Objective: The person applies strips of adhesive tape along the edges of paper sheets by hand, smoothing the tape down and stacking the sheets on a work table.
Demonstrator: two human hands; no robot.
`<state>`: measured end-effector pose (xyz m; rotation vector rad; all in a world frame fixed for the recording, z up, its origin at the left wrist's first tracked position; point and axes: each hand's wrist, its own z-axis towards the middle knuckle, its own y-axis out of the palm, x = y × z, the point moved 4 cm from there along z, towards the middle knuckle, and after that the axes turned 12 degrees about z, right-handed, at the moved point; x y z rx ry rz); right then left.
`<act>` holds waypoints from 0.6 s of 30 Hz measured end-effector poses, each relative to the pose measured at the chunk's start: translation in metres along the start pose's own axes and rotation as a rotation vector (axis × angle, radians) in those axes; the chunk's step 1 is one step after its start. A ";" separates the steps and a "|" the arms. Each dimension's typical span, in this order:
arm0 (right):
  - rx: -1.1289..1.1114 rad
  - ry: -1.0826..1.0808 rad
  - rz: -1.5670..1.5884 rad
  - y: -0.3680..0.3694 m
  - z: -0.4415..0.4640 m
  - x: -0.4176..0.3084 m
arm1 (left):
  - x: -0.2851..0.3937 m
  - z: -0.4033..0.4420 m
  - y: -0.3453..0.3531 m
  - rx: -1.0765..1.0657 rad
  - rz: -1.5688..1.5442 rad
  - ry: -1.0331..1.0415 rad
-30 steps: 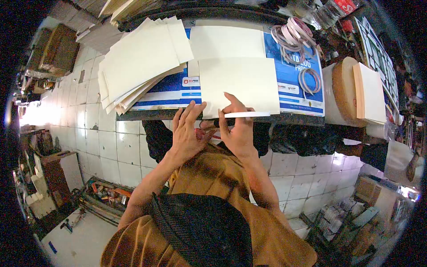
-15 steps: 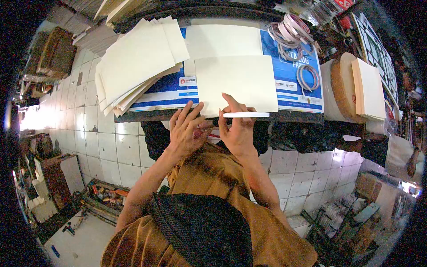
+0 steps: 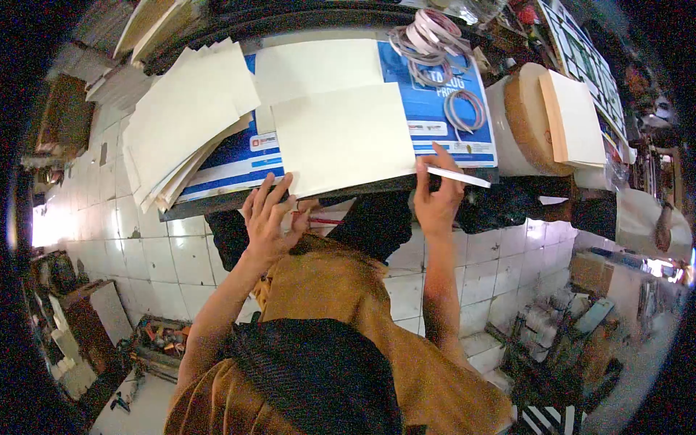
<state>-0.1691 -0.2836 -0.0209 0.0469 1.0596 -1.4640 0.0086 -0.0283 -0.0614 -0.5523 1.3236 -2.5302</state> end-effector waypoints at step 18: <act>-0.035 -0.035 -0.161 0.014 -0.008 -0.021 | 0.004 0.020 -0.028 -0.105 0.198 -0.103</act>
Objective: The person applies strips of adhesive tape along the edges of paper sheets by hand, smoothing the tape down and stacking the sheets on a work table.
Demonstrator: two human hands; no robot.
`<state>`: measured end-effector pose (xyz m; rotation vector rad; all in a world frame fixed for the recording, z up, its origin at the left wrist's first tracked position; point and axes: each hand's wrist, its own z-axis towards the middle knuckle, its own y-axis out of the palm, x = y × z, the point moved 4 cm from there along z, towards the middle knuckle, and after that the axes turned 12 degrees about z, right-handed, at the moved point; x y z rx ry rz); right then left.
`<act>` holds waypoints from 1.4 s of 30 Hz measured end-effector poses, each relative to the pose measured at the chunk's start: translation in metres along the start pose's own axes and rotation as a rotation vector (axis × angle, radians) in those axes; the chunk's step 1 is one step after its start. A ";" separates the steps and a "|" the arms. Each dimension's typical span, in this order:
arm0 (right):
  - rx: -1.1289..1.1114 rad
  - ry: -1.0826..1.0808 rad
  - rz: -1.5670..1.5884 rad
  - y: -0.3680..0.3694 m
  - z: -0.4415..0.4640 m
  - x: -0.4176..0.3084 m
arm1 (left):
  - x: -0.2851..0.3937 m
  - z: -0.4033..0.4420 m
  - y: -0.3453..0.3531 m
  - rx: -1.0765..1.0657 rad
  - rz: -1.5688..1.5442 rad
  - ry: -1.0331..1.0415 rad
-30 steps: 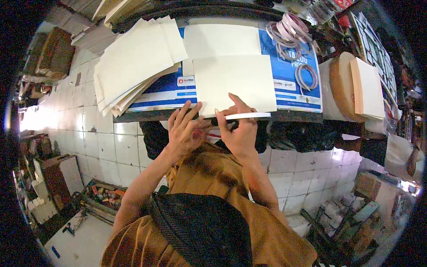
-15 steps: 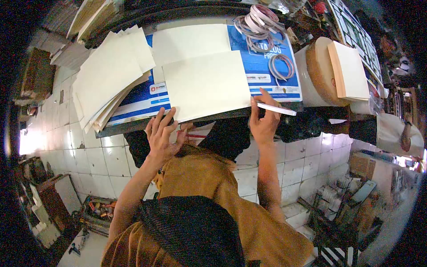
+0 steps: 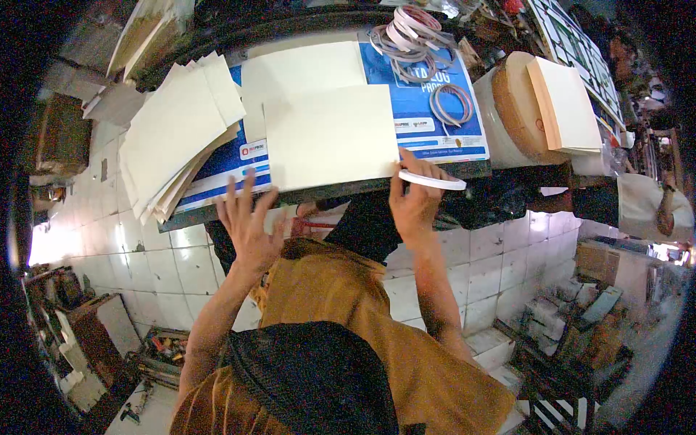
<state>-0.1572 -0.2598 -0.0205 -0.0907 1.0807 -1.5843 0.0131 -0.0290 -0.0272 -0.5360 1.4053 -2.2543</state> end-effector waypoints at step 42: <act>0.490 0.307 0.568 -0.062 -0.054 -0.028 | -0.022 0.094 -0.131 0.503 -0.452 -0.245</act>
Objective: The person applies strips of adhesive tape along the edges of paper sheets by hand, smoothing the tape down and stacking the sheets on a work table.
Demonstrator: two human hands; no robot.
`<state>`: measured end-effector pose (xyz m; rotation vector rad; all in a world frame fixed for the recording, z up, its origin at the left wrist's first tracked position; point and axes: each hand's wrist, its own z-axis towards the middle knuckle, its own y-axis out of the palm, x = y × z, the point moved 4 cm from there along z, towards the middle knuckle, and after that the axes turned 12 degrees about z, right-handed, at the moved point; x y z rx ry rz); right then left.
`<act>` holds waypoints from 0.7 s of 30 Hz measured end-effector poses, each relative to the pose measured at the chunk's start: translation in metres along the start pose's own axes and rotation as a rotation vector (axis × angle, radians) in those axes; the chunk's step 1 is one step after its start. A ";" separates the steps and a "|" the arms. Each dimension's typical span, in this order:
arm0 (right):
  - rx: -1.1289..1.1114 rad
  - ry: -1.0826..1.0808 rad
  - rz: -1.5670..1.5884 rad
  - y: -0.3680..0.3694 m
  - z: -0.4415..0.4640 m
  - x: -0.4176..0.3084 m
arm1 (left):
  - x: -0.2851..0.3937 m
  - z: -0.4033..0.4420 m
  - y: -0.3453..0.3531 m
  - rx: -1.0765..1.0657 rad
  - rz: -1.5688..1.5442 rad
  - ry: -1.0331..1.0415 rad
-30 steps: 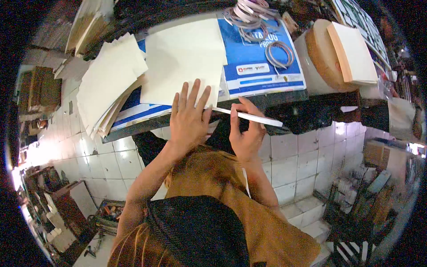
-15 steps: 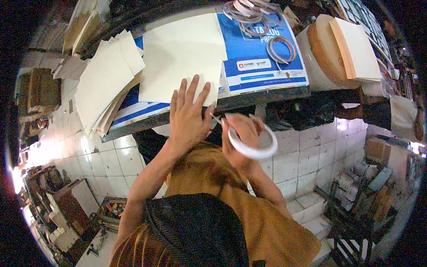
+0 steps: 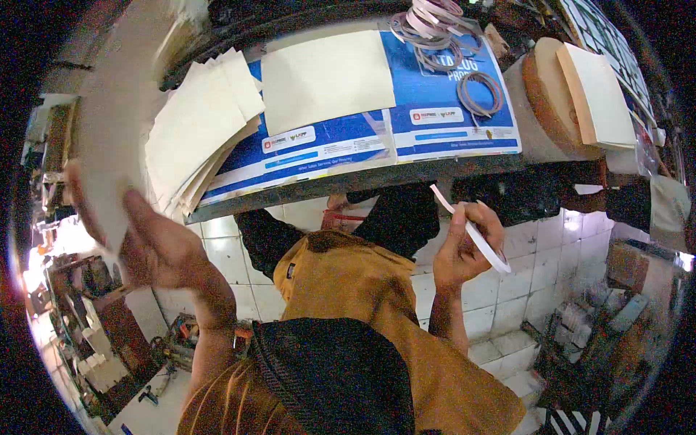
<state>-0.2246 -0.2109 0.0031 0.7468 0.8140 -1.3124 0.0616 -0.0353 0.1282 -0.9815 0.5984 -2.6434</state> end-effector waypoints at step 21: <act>-0.180 0.207 0.130 0.053 0.010 0.014 | -0.001 -0.108 0.134 -0.759 0.123 0.195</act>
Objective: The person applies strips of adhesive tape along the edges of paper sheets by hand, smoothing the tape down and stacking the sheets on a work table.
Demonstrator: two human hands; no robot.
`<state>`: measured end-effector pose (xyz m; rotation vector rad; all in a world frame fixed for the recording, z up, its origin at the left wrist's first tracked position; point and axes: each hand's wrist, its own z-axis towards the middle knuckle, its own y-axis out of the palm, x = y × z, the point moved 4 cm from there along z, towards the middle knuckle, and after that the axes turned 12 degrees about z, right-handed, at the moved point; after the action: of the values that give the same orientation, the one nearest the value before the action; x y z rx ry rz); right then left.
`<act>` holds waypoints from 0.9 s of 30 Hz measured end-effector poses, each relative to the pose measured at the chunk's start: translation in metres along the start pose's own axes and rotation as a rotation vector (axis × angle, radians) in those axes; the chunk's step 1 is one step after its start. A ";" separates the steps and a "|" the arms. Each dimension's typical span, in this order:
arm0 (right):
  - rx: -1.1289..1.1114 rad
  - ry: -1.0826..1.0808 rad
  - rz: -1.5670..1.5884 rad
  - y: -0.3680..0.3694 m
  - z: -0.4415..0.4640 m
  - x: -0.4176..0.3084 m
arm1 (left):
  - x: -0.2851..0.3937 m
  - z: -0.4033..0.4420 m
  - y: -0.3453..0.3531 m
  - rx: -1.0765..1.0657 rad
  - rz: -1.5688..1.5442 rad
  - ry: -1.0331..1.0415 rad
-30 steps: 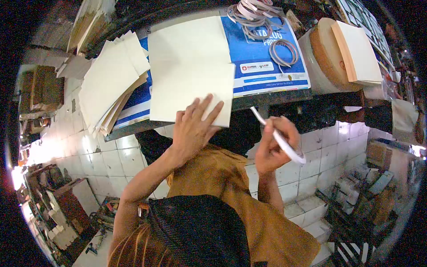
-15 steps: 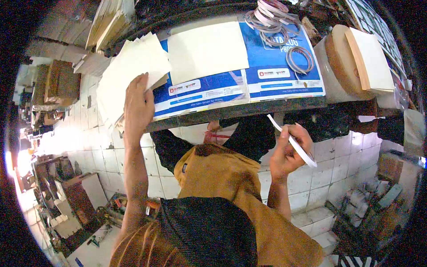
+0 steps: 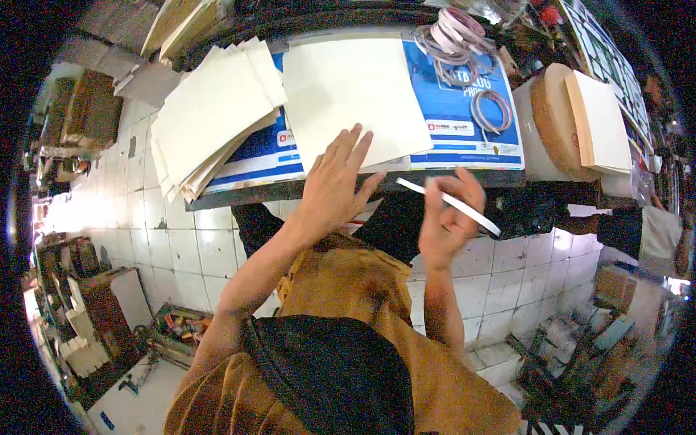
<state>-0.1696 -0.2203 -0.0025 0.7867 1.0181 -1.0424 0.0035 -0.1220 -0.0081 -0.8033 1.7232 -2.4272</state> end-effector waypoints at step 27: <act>-0.500 -0.323 -0.390 0.119 -0.018 0.009 | -0.057 -0.091 0.004 0.235 0.133 -0.054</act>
<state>-0.0614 -0.1685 -0.0109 0.0065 1.1080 -1.1306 0.0108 -0.0257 -0.0553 -0.6949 1.3903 -2.4336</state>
